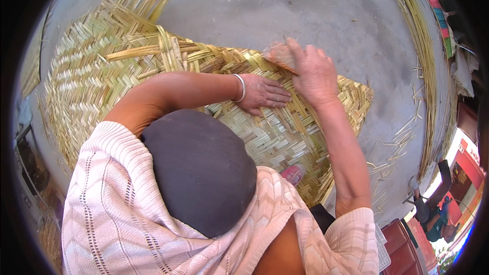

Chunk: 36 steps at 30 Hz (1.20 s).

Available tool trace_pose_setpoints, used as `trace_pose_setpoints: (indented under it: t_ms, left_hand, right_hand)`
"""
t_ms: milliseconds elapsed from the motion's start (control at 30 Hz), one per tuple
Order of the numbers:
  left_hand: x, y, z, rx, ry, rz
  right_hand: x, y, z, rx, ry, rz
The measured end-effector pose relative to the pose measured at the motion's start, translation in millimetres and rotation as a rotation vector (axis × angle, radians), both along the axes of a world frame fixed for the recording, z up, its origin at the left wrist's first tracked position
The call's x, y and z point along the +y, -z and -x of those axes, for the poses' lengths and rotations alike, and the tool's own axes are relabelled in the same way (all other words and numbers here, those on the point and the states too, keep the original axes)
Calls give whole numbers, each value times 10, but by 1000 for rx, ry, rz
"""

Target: The person weaves a flat mat or basket base using dried palm leaves on the floor. They interlace the leaves by hand and periodically tap the woven area with a brick to compact the weave.

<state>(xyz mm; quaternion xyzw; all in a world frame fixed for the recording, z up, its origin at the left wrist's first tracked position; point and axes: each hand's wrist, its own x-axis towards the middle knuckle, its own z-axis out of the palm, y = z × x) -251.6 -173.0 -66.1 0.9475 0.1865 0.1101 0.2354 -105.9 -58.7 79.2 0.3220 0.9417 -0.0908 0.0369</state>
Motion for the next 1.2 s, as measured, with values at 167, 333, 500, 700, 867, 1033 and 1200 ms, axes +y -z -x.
trace_pose_setpoints:
  t_ms: [167,333,500,700,867,1033,1200]
  left_hand:
    - [-20,27,2,-55,-1,16]
    - [-32,35,-27,7,-3,-5]
    - [-61,93,-27,-35,-12,202]
    - [22,-475,-76,-20,-54,78]
    - [513,-2063,298,-215,-208,507]
    - [1238,-2433,2657,-495,-1049,413]
    - [820,-1057,4220,390,-1463,276]
  right_hand:
    - [110,-147,-121,154,38,-10]
    - [78,-584,242,311,26,26]
    - [-219,-137,688,-149,-97,17]
    - [-32,165,463,41,-63,140]
    - [-1,75,564,0,-6,203]
    - [19,100,607,5,38,186]
    - [10,137,594,15,31,173]
